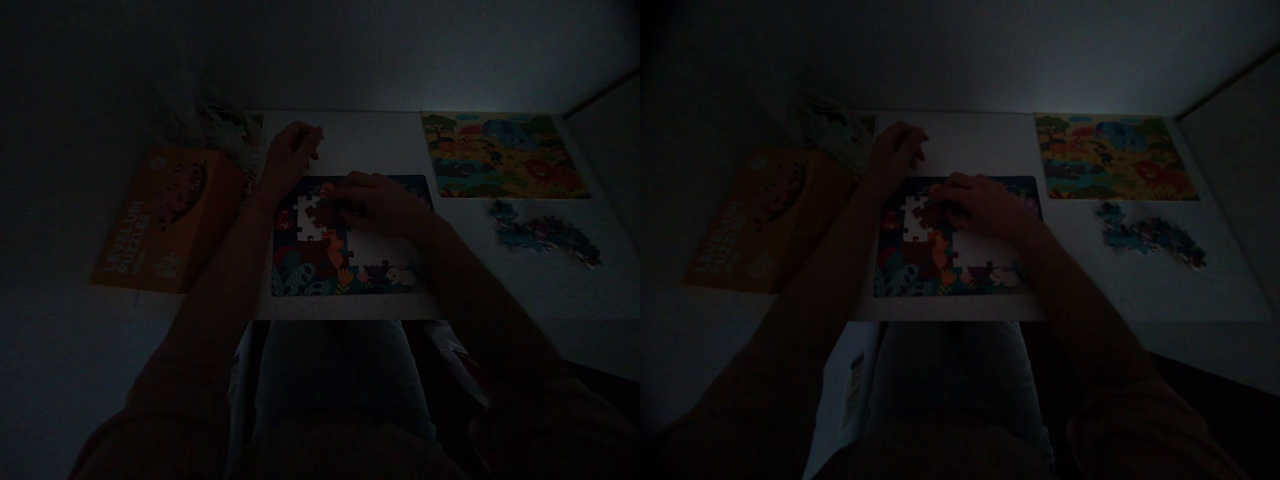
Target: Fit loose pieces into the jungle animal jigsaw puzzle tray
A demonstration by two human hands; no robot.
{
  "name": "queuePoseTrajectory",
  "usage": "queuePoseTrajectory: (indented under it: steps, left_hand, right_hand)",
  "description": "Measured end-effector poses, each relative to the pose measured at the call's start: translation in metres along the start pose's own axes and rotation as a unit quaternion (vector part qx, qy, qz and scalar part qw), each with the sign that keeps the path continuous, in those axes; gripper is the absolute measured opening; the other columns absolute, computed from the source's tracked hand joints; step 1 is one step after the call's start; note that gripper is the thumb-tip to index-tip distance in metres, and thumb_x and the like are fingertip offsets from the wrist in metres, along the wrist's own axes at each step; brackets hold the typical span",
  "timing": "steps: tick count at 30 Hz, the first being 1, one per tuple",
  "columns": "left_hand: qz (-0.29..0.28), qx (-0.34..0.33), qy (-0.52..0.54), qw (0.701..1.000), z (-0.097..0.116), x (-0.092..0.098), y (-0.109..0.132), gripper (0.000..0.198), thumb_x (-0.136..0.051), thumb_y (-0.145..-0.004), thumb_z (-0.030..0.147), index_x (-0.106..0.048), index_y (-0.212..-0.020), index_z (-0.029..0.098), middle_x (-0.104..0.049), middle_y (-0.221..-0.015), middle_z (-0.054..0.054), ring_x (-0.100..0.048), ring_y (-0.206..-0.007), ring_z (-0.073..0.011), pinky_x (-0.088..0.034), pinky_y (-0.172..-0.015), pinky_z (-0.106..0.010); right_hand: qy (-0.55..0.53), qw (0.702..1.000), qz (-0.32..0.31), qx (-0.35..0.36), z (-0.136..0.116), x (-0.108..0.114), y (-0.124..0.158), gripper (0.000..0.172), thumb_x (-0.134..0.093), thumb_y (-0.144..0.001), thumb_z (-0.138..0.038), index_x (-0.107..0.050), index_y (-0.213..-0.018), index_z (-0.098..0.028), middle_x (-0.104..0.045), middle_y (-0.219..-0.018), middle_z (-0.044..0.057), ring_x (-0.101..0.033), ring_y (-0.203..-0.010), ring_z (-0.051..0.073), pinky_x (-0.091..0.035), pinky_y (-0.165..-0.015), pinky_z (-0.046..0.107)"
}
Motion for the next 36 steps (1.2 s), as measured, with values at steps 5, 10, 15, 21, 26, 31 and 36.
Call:
queuePoseTrajectory:
  steps: [5,10,15,21,26,31,36]
  left_hand:
    - [0.002,-0.017,0.028,0.999,0.002,-0.001,0.004,0.03,-0.076,-0.121,0.055,-0.074,-0.1,0.033,-0.079,-0.089,0.001,-0.06,-0.076,-0.0203,-0.053,-0.08,-0.045]
    - [0.007,-0.037,0.036,0.999,0.004,-0.003,0.005,0.025,-0.073,-0.122,0.04,-0.075,-0.099,0.03,-0.077,-0.087,0.001,-0.056,-0.072,-0.0181,-0.051,-0.077,-0.043]
    - [0.0,-0.046,0.049,0.998,-0.001,-0.003,0.001,0.028,-0.075,-0.121,0.044,-0.077,-0.097,0.031,-0.077,-0.087,-0.002,-0.06,-0.071,-0.0204,-0.049,-0.075,-0.044]
    - [0.007,-0.055,0.046,0.997,-0.01,-0.004,-0.003,0.04,-0.078,-0.117,0.065,-0.079,-0.093,0.033,-0.077,-0.086,-0.003,-0.065,-0.077,-0.0231,-0.051,-0.077,-0.045]
    - [0.007,-0.066,0.056,0.996,-0.011,-0.004,-0.003,0.043,-0.078,-0.112,0.072,-0.08,-0.092,0.034,-0.077,-0.086,-0.005,-0.069,-0.077,-0.0261,-0.053,-0.078,-0.047]
    - [0.016,-0.041,0.04,0.998,-0.01,-0.005,-0.003,0.049,-0.081,-0.108,0.082,-0.079,-0.09,0.037,-0.078,-0.085,-0.005,-0.073,-0.083,-0.0286,-0.056,-0.081,-0.046]
    - [0.014,-0.047,0.032,0.998,-0.008,-0.004,-0.001,0.052,-0.077,-0.108,0.086,-0.08,-0.092,0.036,-0.08,-0.089,-0.007,-0.075,-0.083,-0.0307,-0.059,-0.082,-0.05]
  right_hand:
    - [0.04,0.998,0.025,-0.034,-0.007,-0.004,0.0,0.06,-0.084,-0.112,-0.068,-0.08,-0.16,-0.032,-0.081,-0.152,0.019,-0.079,-0.128,0.045,-0.063,-0.108,0.059]
    - [0.041,0.999,0.006,-0.024,-0.009,-0.012,-0.001,0.057,-0.087,-0.112,-0.065,-0.079,-0.159,-0.034,-0.079,-0.158,0.017,-0.078,-0.134,0.046,-0.062,-0.114,0.062]
    - [-0.015,1.0,-0.009,-0.007,-0.004,-0.015,-0.002,0.044,-0.083,-0.114,-0.048,-0.083,-0.155,-0.032,-0.079,-0.16,0.016,-0.078,-0.14,0.043,-0.059,-0.123,0.063]
    - [-0.03,0.999,0.0,-0.035,0.004,-0.017,-0.003,0.058,-0.083,-0.112,-0.062,-0.08,-0.163,-0.035,-0.077,-0.157,0.019,-0.076,-0.141,0.05,-0.059,-0.124,0.074]
    - [-0.04,0.999,0.003,-0.037,0.005,-0.018,-0.004,0.051,-0.082,-0.113,-0.062,-0.083,-0.158,-0.037,-0.077,-0.15,0.016,-0.078,-0.133,0.046,-0.062,-0.121,0.072]
    - [-0.035,0.999,0.007,-0.038,0.003,-0.016,-0.004,0.041,-0.075,-0.117,-0.056,-0.086,-0.151,-0.034,-0.078,-0.142,0.016,-0.078,-0.127,0.044,-0.061,-0.119,0.069]
    - [-0.04,0.999,0.009,-0.034,0.004,-0.017,-0.005,0.041,-0.075,-0.117,-0.059,-0.086,-0.148,-0.034,-0.078,-0.137,0.015,-0.077,-0.126,0.043,-0.061,-0.117,0.067]
Point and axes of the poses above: each hand's wrist, its own y-axis away from the middle knuckle, its own x-axis out of the back of the hand, z = x × y, the point moved 1 cm from there along -y, towards the middle knuckle
